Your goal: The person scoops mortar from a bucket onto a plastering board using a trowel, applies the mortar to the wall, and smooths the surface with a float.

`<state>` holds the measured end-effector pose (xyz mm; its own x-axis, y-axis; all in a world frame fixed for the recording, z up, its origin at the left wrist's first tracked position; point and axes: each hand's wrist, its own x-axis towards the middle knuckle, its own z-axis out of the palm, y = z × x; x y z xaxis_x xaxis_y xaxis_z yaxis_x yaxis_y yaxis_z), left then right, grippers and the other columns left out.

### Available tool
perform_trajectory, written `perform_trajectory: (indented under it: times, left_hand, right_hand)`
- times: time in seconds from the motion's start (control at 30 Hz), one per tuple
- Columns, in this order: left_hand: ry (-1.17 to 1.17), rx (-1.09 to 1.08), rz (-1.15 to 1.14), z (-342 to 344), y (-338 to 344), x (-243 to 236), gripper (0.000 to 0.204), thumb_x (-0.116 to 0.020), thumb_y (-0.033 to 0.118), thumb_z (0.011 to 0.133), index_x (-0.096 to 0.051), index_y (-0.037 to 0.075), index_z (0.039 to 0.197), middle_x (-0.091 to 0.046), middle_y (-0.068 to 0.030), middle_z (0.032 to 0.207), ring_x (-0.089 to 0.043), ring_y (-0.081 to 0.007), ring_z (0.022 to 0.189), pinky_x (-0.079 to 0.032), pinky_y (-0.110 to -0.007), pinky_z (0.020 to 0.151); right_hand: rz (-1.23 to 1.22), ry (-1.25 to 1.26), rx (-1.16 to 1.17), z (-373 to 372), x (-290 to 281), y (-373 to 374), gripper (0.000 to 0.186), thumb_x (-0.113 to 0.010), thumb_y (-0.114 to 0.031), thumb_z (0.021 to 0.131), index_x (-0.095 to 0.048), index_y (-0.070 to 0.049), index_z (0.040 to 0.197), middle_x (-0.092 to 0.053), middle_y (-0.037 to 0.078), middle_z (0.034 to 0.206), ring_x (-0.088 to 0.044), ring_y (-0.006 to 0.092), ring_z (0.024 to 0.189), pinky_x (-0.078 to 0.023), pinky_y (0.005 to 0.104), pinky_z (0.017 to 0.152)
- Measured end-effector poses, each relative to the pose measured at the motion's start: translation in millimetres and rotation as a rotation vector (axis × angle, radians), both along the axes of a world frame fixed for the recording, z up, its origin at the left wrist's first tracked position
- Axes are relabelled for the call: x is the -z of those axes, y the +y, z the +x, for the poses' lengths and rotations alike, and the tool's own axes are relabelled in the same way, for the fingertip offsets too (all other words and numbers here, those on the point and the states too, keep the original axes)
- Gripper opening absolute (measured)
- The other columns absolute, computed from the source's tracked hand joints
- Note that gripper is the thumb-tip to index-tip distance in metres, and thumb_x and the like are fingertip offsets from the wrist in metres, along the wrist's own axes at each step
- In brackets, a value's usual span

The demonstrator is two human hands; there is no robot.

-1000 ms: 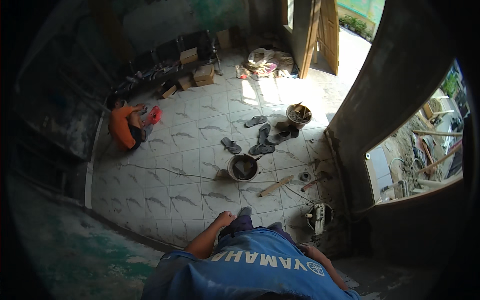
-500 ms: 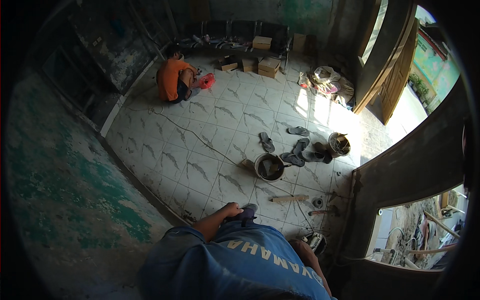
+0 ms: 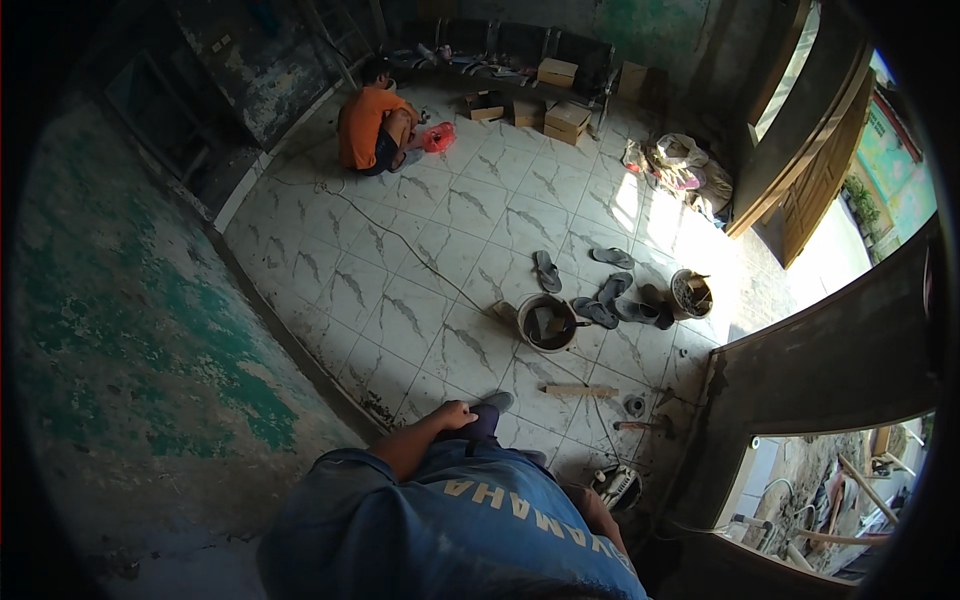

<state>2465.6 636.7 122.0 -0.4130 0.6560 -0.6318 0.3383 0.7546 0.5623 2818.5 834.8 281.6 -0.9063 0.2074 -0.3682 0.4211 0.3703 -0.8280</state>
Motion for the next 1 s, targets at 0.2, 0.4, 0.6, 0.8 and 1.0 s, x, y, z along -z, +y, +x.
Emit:
perform_trajectory:
  times: [0.2, 0.4, 0.6, 0.8, 1.0]
  left_hand:
    - [-0.01, -0.004, -0.036, -21, -24, 2, 0.049, -0.066, 0.048, 0.082, -0.069, 0.001, 0.097, -0.069, -0.0203, 0.094, -0.067, -0.0318, 0.09, -0.051, -0.039, 0.08]
    - [-0.064, -0.02, -0.067, -75, -24, 4, 0.047, -0.068, 0.046, 0.082, -0.069, 0.0, 0.092, -0.069, -0.021, 0.093, -0.068, -0.0309, 0.089, -0.051, -0.039, 0.079]
    - [-0.107, -0.179, 0.047, -169, -37, 16, 0.045, -0.068, 0.046, 0.082, -0.065, 0.001, 0.088, -0.068, -0.017, 0.081, -0.067, -0.0285, 0.08, -0.051, -0.039, 0.073]
    - [-0.03, -0.408, 0.027, -258, -124, 13, 0.047, -0.067, 0.047, 0.082, -0.063, 0.001, 0.091, -0.068, -0.0181, 0.083, -0.067, -0.0303, 0.079, -0.051, -0.04, 0.071]
    - [-0.01, -0.593, -0.169, -277, -229, 39, 0.047, -0.065, 0.047, 0.085, -0.064, 0.002, 0.1, -0.067, -0.0195, 0.095, -0.065, -0.0322, 0.09, -0.051, -0.043, 0.078]
  right_hand:
    - [0.023, -0.269, -0.115, 23, -3, -9, 0.027, -0.064, -0.011, 0.078, -0.069, -0.007, 0.104, -0.069, 0.019, 0.098, -0.066, 0.0358, 0.094, -0.051, 0.0427, 0.082]
    - [0.165, -0.216, -0.095, -93, -42, -16, 0.029, -0.069, -0.022, 0.08, -0.069, -0.01, 0.106, -0.069, 0.017, 0.096, -0.068, 0.0326, 0.088, -0.053, 0.0399, 0.079]
    - [0.273, -0.026, 0.478, -219, -7, -2, 0.036, -0.079, -0.022, 0.076, -0.067, 0.0, 0.103, -0.07, 0.014, 0.094, -0.07, 0.0242, 0.084, -0.055, 0.0347, 0.071]
    - [0.204, -0.086, 0.179, -301, 27, -3, 0.04, -0.08, -0.024, 0.077, -0.065, 0.0, 0.105, -0.07, 0.017, 0.097, -0.07, 0.0279, 0.081, -0.055, 0.0359, 0.07]
    - [0.0, -0.355, 0.374, -296, 123, 21, 0.037, -0.075, -0.021, 0.081, -0.062, -0.001, 0.11, -0.07, 0.012, 0.085, -0.066, 0.017, 0.068, -0.048, 0.0305, 0.048]
